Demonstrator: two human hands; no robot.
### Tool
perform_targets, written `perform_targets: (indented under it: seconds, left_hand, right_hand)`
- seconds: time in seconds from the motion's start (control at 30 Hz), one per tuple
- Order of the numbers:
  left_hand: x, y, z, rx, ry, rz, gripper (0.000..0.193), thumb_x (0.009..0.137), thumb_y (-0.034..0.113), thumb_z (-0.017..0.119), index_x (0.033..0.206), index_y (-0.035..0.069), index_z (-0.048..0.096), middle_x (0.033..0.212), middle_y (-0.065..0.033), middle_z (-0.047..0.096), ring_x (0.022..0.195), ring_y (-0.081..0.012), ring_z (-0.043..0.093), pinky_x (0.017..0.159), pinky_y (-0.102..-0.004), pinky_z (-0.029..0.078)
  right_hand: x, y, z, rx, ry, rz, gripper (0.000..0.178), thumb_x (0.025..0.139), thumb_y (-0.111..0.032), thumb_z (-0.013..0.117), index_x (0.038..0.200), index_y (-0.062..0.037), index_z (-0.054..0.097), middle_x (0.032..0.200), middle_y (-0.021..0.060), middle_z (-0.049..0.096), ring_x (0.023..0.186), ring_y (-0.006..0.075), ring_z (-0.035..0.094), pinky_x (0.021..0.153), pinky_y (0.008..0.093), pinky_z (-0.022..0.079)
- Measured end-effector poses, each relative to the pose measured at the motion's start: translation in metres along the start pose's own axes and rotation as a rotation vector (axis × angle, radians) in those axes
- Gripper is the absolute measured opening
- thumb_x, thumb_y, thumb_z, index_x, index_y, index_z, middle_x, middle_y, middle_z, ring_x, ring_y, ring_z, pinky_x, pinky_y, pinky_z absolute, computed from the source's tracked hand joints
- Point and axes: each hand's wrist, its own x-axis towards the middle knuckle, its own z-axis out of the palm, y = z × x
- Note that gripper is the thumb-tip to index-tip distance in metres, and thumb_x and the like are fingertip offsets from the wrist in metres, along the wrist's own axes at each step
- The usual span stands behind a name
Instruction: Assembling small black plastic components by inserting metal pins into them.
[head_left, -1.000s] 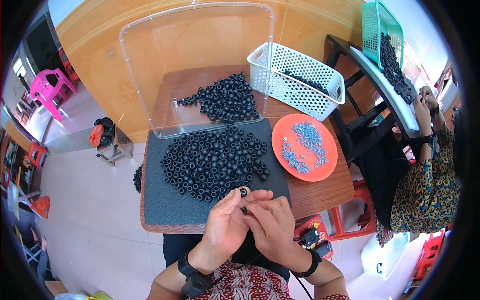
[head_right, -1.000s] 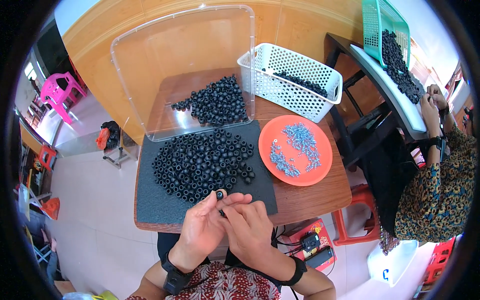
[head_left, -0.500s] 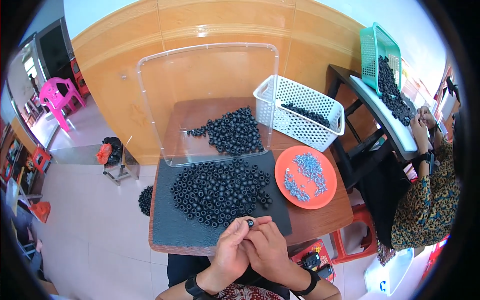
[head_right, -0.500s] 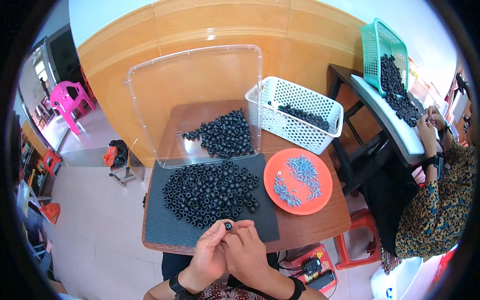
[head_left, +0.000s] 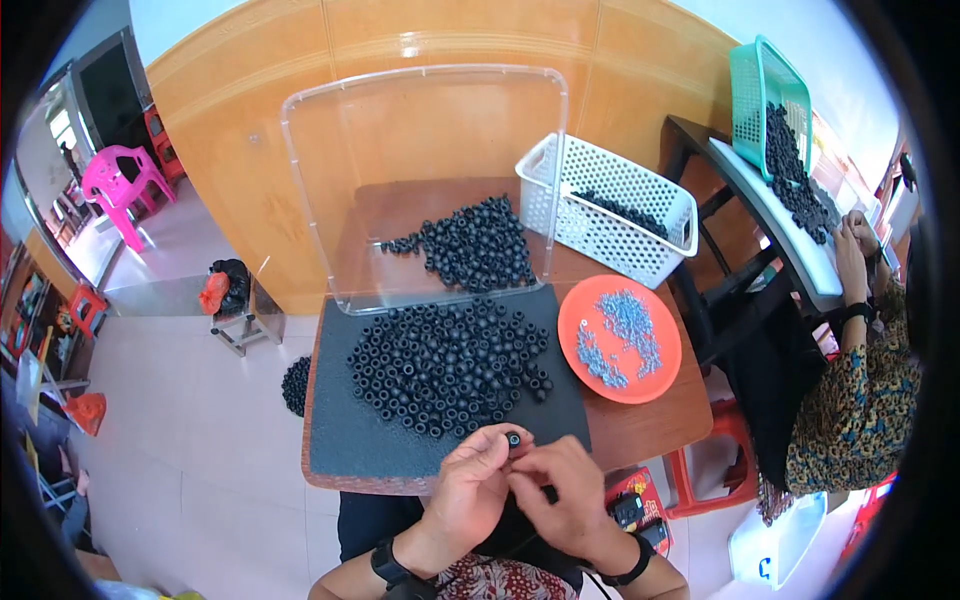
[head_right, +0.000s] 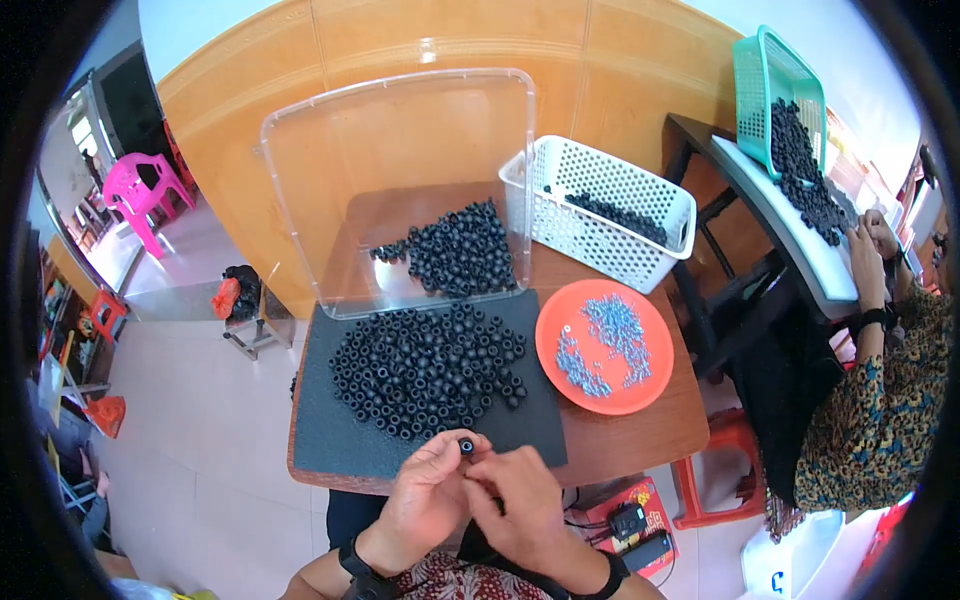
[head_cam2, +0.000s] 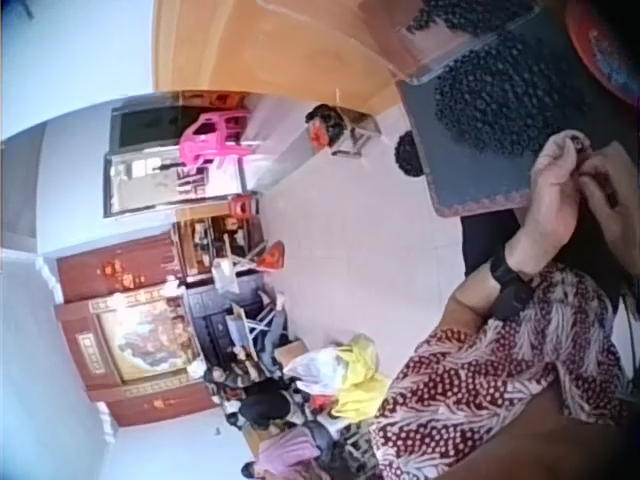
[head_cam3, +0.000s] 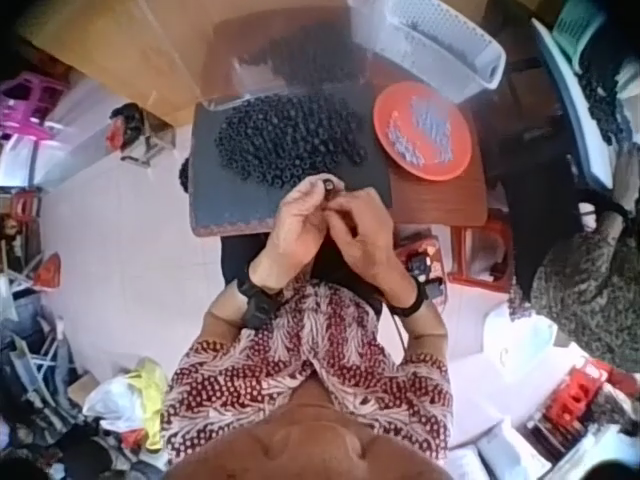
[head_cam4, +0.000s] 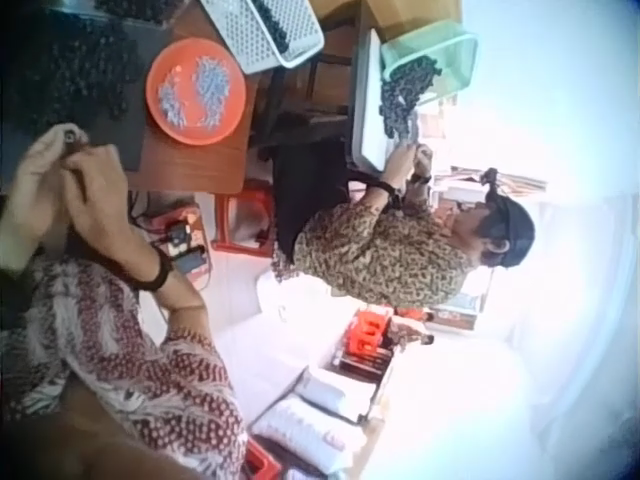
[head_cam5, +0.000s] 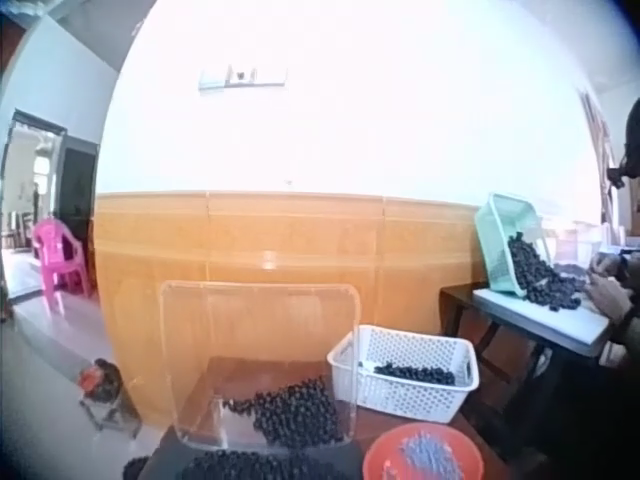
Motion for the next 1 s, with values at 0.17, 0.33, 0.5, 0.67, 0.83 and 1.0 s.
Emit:
perform_targets:
  seconds: [0.17, 0.33, 0.5, 0.67, 0.83, 1.0]
  left_hand:
    - [-0.005, 0.005, 0.005, 0.015, -0.014, 0.014, 0.02, 0.09, 0.013, 0.057, 0.105, 0.001, 0.059, 0.09, -0.005, 0.061, 0.083, -0.0138, 0.055, 0.08, -0.0278, 0.043]
    - [-0.008, 0.002, 0.009, 0.024, -0.034, 0.01, 0.02, 0.09, 0.012, 0.057, 0.105, 0.0, 0.059, 0.092, -0.0073, 0.062, 0.082, -0.0143, 0.055, 0.078, -0.0288, 0.043]
    - [-0.007, 0.004, 0.01, 0.041, -0.029, 0.0, 0.02, 0.09, 0.011, 0.057, 0.105, -0.001, 0.059, 0.091, -0.0083, 0.062, 0.079, -0.0149, 0.055, 0.076, -0.0293, 0.044]
    - [-0.008, 0.005, 0.013, 0.145, 0.03, 0.028, 0.019, 0.089, 0.009, 0.058, 0.105, -0.002, 0.059, 0.088, -0.0077, 0.063, 0.076, -0.0139, 0.057, 0.072, -0.027, 0.046]
    - [-0.007, 0.003, 0.007, 0.253, 0.06, 0.075, 0.019, 0.089, 0.008, 0.058, 0.105, -0.001, 0.058, 0.089, -0.0086, 0.064, 0.074, -0.015, 0.059, 0.069, -0.0295, 0.048]
    - [-0.006, 0.003, 0.008, 0.333, 0.053, 0.109, 0.019, 0.088, 0.008, 0.059, 0.104, -0.003, 0.059, 0.087, -0.0086, 0.064, 0.072, -0.0142, 0.06, 0.066, -0.0273, 0.049]
  right_hand:
    - [0.008, 0.01, -0.012, 0.272, 0.215, 0.119, 0.015, 0.075, 0.006, 0.065, 0.089, 0.0018, 0.061, 0.087, 0.0087, 0.06, 0.076, 0.0155, 0.054, 0.062, 0.0245, 0.042]
    - [0.008, 0.014, -0.008, 0.375, 0.255, 0.084, 0.015, 0.075, 0.007, 0.065, 0.089, 0.002, 0.063, 0.087, 0.0088, 0.06, 0.077, 0.0148, 0.053, 0.064, 0.0245, 0.042]
    - [0.006, 0.013, -0.007, 0.379, 0.293, 0.095, 0.016, 0.073, 0.006, 0.067, 0.089, 0.0008, 0.064, 0.084, 0.0089, 0.061, 0.075, 0.0177, 0.054, 0.063, 0.0267, 0.044]
    - [0.008, 0.013, -0.006, 0.308, 0.289, 0.062, 0.018, 0.072, 0.004, 0.068, 0.089, -0.0012, 0.065, 0.082, 0.0088, 0.062, 0.072, 0.021, 0.055, 0.062, 0.0292, 0.045]
    - [0.012, 0.014, -0.009, 0.215, 0.223, 0.0, 0.019, 0.072, 0.004, 0.067, 0.09, -0.0026, 0.065, 0.082, 0.0096, 0.061, 0.074, 0.0237, 0.056, 0.061, 0.031, 0.046]
    - [0.014, 0.016, -0.01, 0.108, 0.2, -0.067, 0.023, 0.07, 0.005, 0.067, 0.091, -0.0032, 0.065, 0.082, 0.0095, 0.061, 0.074, 0.0252, 0.055, 0.061, 0.0314, 0.046]
